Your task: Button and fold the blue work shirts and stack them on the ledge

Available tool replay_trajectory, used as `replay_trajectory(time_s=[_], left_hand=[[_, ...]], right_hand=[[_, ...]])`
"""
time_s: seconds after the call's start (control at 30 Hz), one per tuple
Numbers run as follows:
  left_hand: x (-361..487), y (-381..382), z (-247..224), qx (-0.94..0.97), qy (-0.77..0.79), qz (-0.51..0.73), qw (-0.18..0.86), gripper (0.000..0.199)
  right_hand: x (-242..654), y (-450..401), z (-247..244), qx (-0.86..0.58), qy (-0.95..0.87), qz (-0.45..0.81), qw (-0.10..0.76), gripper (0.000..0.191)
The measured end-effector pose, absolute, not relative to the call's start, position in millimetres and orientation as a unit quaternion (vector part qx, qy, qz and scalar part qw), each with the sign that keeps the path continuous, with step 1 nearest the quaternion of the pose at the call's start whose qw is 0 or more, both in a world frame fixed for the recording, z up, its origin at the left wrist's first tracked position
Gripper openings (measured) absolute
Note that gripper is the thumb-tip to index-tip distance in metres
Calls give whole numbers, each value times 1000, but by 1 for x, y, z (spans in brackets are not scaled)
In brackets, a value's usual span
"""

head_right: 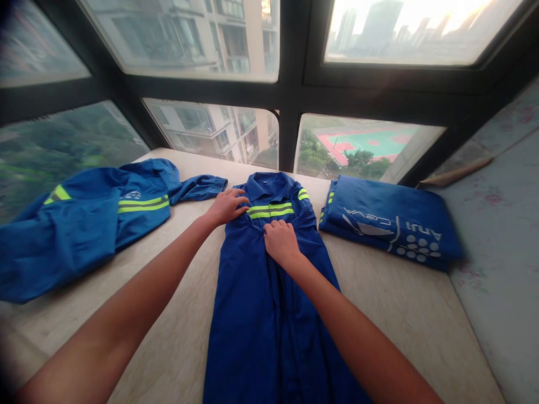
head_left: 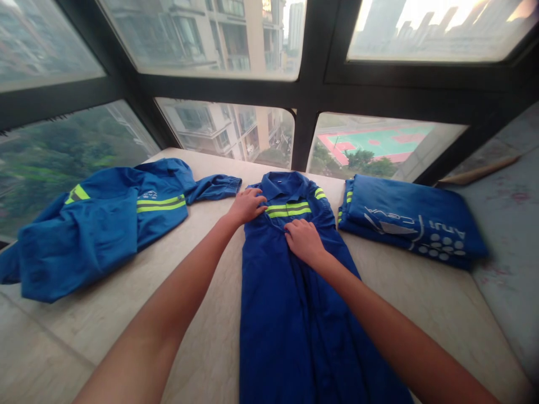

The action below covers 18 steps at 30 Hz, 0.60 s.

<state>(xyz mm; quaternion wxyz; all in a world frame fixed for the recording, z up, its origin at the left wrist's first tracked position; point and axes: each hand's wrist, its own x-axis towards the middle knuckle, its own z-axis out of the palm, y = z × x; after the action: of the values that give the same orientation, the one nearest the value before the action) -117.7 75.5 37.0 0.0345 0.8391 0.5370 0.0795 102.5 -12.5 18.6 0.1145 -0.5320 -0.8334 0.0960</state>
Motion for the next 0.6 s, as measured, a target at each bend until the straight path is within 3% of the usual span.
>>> replay_trajectory(time_s=[0.13, 0.23, 0.33, 0.4, 0.5, 0.6], left_hand=[[-93, -10, 57, 815, 571, 96, -19, 34], [-72, -102, 64, 822, 564, 82, 3, 29], [-52, -190, 53, 844, 529, 80, 37, 33], [-40, -231, 40, 873, 480, 64, 55, 45], [-28, -263, 18, 892, 445, 51, 58, 64], [-30, -262, 2, 893, 444, 51, 50, 69]], right_hand=[[146, -47, 26, -487, -833, 123, 231, 31], [201, -101, 18, -468, -816, 165, 297, 31], [247, -170, 2, -457, -830, 157, 276, 33], [261, -215, -8, -441, -858, 121, 234, 38], [252, -263, -16, -413, -895, 70, 153, 51], [228, -279, -20, -419, -900, 48, 112, 60]])
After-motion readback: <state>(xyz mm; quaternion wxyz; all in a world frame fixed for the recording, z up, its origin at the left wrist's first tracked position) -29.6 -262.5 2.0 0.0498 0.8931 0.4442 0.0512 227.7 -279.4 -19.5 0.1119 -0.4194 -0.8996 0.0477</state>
